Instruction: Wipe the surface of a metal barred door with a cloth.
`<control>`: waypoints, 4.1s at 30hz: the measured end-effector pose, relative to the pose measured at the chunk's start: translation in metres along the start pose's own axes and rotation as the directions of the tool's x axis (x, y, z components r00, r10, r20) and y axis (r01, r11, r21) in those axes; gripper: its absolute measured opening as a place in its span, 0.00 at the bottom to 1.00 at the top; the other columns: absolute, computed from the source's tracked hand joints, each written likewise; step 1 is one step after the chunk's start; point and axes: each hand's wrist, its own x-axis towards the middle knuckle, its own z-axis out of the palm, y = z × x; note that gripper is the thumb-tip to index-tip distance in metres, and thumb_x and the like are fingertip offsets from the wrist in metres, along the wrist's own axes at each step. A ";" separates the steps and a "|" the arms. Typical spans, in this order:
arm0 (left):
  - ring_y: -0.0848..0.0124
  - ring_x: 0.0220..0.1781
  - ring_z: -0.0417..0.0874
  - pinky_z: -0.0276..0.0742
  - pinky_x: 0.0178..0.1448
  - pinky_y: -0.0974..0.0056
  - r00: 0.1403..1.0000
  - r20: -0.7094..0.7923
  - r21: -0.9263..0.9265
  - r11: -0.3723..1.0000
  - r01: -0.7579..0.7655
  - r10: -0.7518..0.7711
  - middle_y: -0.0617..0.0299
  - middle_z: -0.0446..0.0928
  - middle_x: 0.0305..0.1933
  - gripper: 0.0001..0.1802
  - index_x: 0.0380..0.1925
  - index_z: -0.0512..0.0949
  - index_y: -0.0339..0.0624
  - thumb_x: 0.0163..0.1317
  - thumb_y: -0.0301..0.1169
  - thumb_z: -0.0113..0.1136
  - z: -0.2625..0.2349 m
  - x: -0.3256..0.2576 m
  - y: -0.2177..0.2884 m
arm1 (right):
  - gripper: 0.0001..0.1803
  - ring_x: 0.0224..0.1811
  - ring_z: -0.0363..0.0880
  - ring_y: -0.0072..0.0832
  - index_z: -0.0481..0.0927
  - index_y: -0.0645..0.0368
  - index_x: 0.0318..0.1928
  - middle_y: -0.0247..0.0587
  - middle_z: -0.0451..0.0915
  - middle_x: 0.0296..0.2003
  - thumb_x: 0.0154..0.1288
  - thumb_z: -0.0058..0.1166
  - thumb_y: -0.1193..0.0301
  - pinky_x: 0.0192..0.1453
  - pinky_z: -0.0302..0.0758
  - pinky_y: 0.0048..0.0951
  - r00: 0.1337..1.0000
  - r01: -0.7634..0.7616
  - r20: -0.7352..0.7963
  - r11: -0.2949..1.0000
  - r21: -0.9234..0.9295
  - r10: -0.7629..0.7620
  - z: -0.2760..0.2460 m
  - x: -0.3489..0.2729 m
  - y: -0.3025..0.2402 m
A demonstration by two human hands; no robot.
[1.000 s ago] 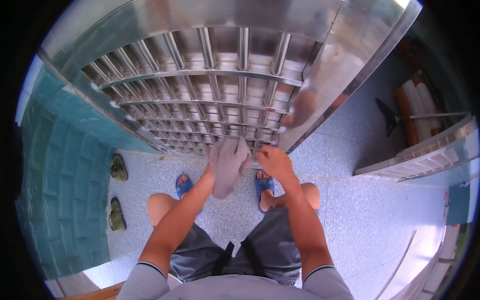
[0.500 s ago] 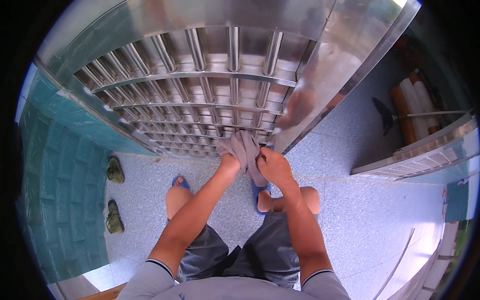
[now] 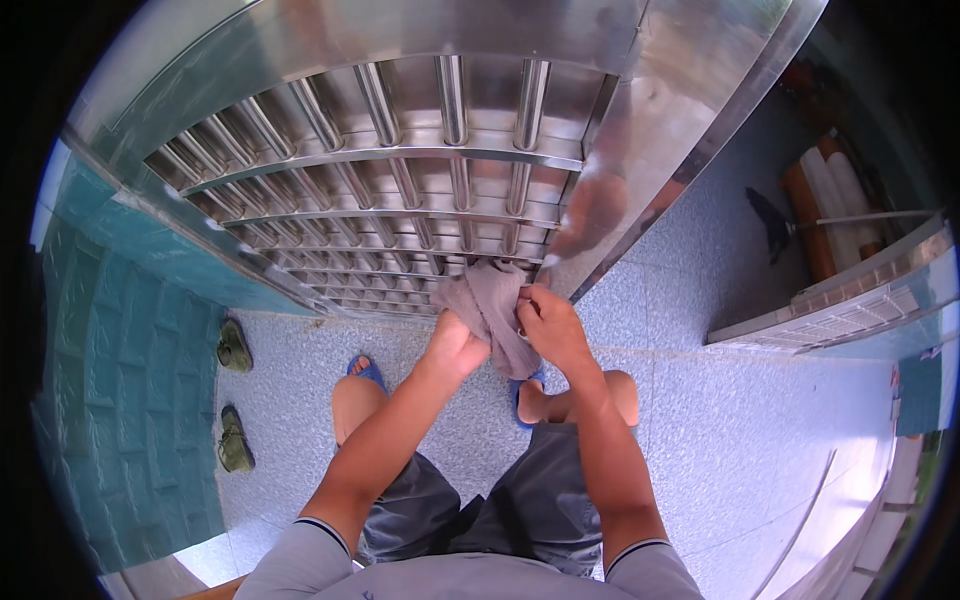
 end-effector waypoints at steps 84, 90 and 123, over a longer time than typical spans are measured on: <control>0.67 0.50 0.76 0.71 0.55 0.60 0.942 -0.318 0.213 0.960 0.182 -0.108 0.57 0.76 0.48 0.15 0.46 0.72 0.39 0.66 0.33 0.42 -0.049 -0.008 -0.002 | 0.18 0.41 0.73 0.48 0.70 0.66 0.43 0.53 0.73 0.40 0.49 0.50 0.74 0.40 0.75 0.43 0.898 0.145 -0.172 0.641 -0.754 -0.406 0.047 -0.009 -0.013; 0.68 0.49 0.76 0.70 0.55 0.62 0.933 -0.349 0.252 0.951 0.180 -0.084 0.59 0.76 0.47 0.13 0.45 0.73 0.39 0.64 0.32 0.45 -0.050 -0.008 -0.006 | 0.16 0.33 0.80 0.46 0.69 0.68 0.43 0.53 0.73 0.41 0.53 0.50 0.73 0.34 0.78 0.38 0.984 -0.041 -0.142 0.632 -0.774 -0.109 0.057 -0.006 -0.003; 0.66 0.49 0.77 0.72 0.52 0.59 0.935 -0.325 0.215 0.953 0.215 -0.138 0.59 0.76 0.46 0.16 0.45 0.72 0.41 0.66 0.36 0.39 -0.030 -0.021 0.002 | 0.13 0.35 0.75 0.20 0.78 0.60 0.35 0.35 0.77 0.33 0.53 0.41 0.83 0.37 0.72 0.21 0.996 0.088 -0.058 0.555 0.827 -0.071 0.043 -0.002 0.002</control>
